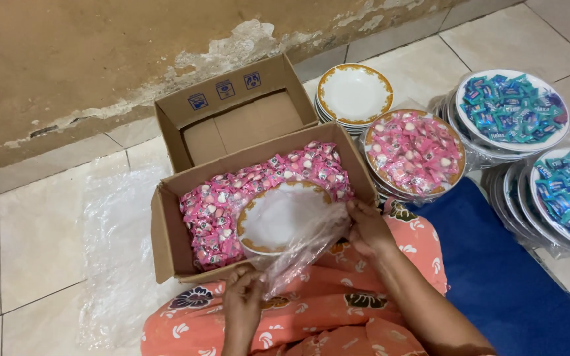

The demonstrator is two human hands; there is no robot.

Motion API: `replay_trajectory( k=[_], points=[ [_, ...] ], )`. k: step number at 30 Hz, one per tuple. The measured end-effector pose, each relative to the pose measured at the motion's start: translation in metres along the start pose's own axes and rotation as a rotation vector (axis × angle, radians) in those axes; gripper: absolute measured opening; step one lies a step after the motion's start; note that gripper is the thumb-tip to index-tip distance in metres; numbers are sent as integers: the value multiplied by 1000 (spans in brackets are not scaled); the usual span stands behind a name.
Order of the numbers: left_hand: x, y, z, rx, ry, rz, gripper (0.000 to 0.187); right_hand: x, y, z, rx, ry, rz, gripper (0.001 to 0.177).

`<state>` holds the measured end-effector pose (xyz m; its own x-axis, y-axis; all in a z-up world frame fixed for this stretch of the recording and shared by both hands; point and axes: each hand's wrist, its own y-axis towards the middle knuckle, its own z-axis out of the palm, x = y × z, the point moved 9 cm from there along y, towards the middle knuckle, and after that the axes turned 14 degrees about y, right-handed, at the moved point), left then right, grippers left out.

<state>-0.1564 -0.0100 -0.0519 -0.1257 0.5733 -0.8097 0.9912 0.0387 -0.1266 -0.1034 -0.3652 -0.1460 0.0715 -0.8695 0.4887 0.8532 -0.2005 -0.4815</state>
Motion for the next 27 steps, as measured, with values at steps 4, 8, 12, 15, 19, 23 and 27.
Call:
replay_trajectory(
  k=[4, 8, 12, 15, 19, 23, 27],
  points=[
    [9, 17, -5, 6, -299, -302, 22, -5, 3, 15, 6, -84, -57, 11],
    [77, 49, 38, 12, -1108, -674, 15, 11, -16, 41, 210, -639, -280, 12],
    [145, 84, 80, -18, -1454, -877, 11, 3, -60, 60, 350, -880, -22, 52],
    [72, 82, 60, 159, -1436, -473, 16, 24, -65, 63, 242, -1046, -183, 14],
    [23, 34, 31, 134, -1207, -362, 20, 25, -31, 27, 191, -499, -191, 18],
    [22, 14, 15, 76, -305, -52, 11, 11, -4, 6, -29, -126, -24, 4],
    [27, 18, 8, -31, -272, -179, 18, -5, 7, 29, 23, -26, -82, 18]
  ],
)
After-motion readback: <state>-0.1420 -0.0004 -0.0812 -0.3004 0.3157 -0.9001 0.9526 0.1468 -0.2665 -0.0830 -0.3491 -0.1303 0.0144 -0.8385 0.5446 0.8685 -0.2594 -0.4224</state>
